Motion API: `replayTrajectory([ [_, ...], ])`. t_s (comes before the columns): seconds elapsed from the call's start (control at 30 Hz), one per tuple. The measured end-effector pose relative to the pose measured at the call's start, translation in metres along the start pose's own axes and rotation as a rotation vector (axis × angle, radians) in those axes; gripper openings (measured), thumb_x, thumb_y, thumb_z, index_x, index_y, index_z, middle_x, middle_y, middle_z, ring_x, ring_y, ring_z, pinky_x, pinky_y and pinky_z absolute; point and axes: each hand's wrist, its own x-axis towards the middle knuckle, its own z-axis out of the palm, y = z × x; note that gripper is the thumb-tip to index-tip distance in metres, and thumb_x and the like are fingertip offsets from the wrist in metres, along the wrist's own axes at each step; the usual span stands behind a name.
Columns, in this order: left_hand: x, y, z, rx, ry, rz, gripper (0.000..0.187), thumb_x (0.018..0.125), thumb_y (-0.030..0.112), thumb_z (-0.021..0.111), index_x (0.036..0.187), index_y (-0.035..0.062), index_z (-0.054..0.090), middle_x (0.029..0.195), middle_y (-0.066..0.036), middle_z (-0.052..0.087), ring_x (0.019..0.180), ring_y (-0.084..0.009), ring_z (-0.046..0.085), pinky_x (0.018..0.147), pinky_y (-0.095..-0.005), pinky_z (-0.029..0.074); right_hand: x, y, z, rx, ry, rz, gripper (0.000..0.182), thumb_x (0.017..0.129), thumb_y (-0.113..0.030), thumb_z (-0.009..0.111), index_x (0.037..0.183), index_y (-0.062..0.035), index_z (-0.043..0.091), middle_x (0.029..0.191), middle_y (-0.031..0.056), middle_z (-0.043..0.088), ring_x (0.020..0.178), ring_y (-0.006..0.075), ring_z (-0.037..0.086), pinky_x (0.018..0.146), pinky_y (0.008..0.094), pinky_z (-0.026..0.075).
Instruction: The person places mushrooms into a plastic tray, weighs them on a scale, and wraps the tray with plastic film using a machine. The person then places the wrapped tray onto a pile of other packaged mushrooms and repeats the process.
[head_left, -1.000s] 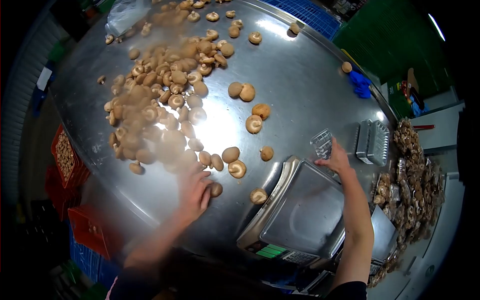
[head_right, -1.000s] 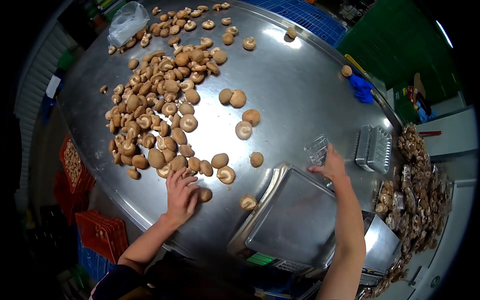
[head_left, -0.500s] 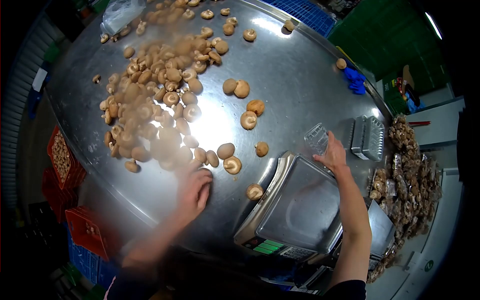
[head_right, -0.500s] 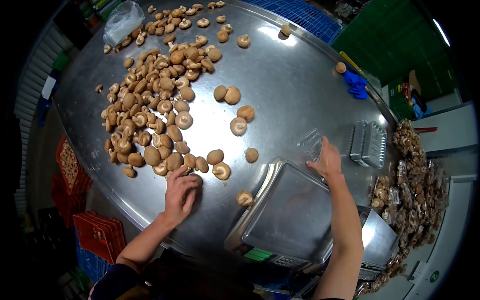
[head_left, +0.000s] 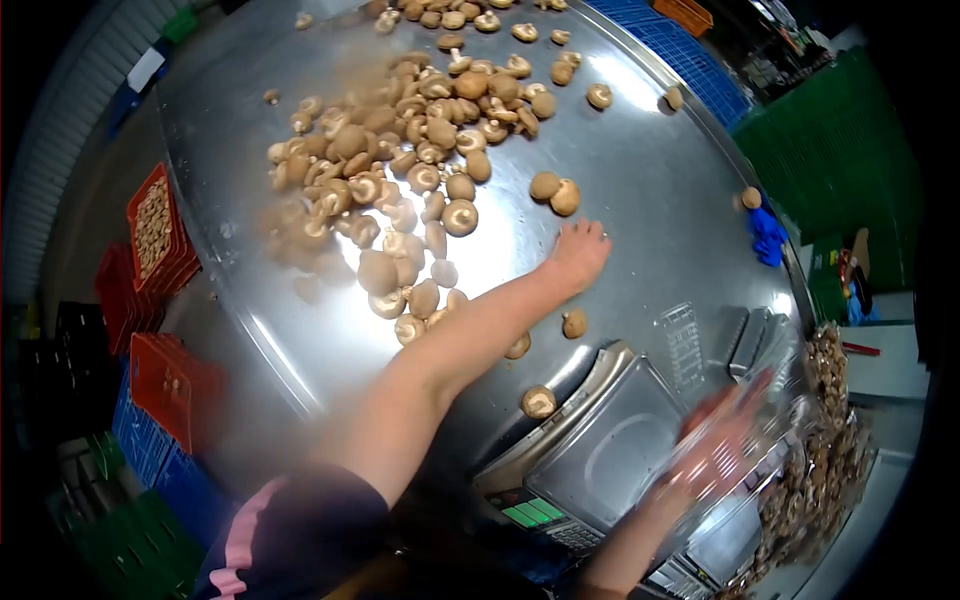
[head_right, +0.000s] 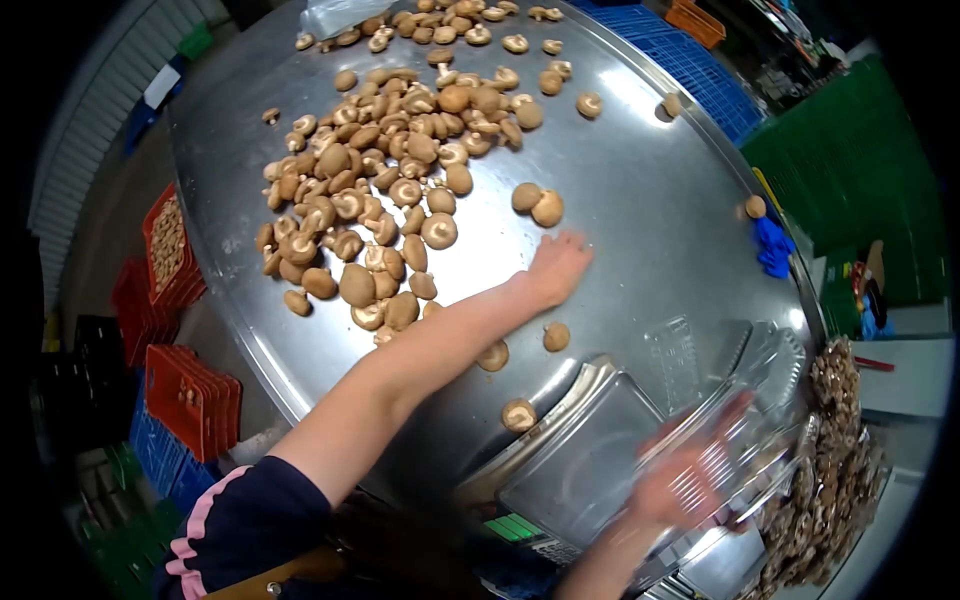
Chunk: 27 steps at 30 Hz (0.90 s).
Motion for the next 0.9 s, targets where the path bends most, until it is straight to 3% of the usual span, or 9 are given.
replayTrajectory([
  [0.17,-0.027,-0.003,-0.045,-0.481,0.221,-0.021,0.032,0.083,0.007,0.058,0.115,0.0033,0.058,0.104,-0.014,0.058,0.095,-0.0288,0.058,0.082,-0.0403,0.048,-0.046,0.090,0.024,0.322,0.049,0.236,0.107,0.077,-0.035,0.072,0.153,-0.0318,-0.003,0.131,0.0179,0.037,0.121,0.0433,0.044,0.094,0.0677,0.038],
  [0.27,-0.087,-0.006,-0.124,-1.118,0.229,-0.294,0.027,0.089,0.010,0.055,0.115,0.0029,0.057,0.107,-0.012,0.061,0.090,-0.0241,0.061,0.078,-0.0363,0.049,-0.062,0.111,0.017,0.381,0.134,0.214,0.092,0.085,-0.036,0.063,0.153,-0.0296,0.001,0.151,0.0313,0.016,0.125,0.0629,0.032,0.090,0.0742,0.038],
  [0.33,-0.150,-0.037,-0.162,-1.470,0.264,-0.502,0.027,0.095,0.020,0.049,0.115,0.0024,0.056,0.109,-0.015,0.064,0.084,-0.0217,0.064,0.070,-0.0320,0.050,-0.071,0.105,0.016,0.009,0.512,0.326,0.069,0.093,-0.023,0.053,0.151,-0.0148,0.016,0.132,0.0316,0.046,0.106,0.0475,0.058,0.073,0.0507,0.058],
  [0.47,-0.320,-0.097,-0.222,-2.208,0.584,-0.838,0.041,0.095,0.032,0.039,0.115,-0.0016,0.054,0.108,-0.023,0.062,0.076,-0.0258,0.059,0.063,-0.0310,0.048,-0.078,0.137,0.004,-0.357,0.667,0.544,0.041,0.096,-0.010,0.047,0.135,0.0003,0.040,0.110,0.0260,0.062,0.091,0.0314,0.068,0.065,0.0381,0.060],
  [0.53,-0.398,-0.119,-0.252,-1.997,0.936,-1.292,0.042,0.095,0.030,0.039,0.115,-0.0042,0.052,0.111,-0.026,0.059,0.078,-0.0272,0.057,0.062,-0.0315,0.047,-0.079,0.163,0.011,-0.683,0.745,0.618,0.040,0.096,-0.009,0.048,0.134,0.0009,0.041,0.108,0.0255,0.063,0.087,0.0308,0.069,0.066,0.0356,0.061],
  [0.67,-0.587,-0.211,-0.310,-1.471,1.668,-1.310,0.036,0.099,0.030,0.035,0.107,-0.0030,0.047,0.099,-0.022,0.057,0.086,-0.0331,0.060,0.079,-0.0432,0.053,-0.095,0.200,0.012,-0.794,0.637,0.707,0.039,0.096,-0.007,0.051,0.132,0.0015,0.040,0.106,0.0235,0.064,0.085,0.0280,0.069,0.070,0.0319,0.060],
  [0.77,-0.713,-0.270,-0.376,-1.158,1.825,-1.019,0.053,0.101,0.048,0.025,0.123,0.0053,0.047,0.129,-0.016,0.049,0.114,-0.0298,0.051,0.102,-0.0477,0.043,-0.105,0.217,0.012,-0.924,0.594,0.671,0.038,0.096,-0.007,0.050,0.132,0.0016,0.039,0.104,0.0218,0.064,0.085,0.0259,0.069,0.070,0.0301,0.059],
  [0.83,-0.724,-0.275,-0.388,-0.968,1.881,-1.168,0.059,0.096,0.049,0.044,0.130,0.0004,0.041,0.130,-0.021,0.047,0.118,-0.0358,0.051,0.097,-0.0454,0.048,-0.114,0.222,0.008,-0.967,0.617,0.649,0.039,0.096,-0.006,0.050,0.133,0.0010,0.038,0.104,0.0210,0.065,0.086,0.0250,0.069,0.069,0.0292,0.059],
  [0.9,-0.716,-0.278,-0.369,-0.839,1.550,-1.385,0.075,0.092,0.055,0.051,0.136,-0.0041,0.036,0.135,-0.025,0.045,0.119,-0.0396,0.053,0.094,-0.0426,0.052,-0.122,0.223,0.005,-1.003,0.682,0.620,0.042,0.096,-0.005,0.049,0.135,0.0005,0.034,0.104,0.0211,0.065,0.083,0.0253,0.070,0.068,0.0298,0.059],
])
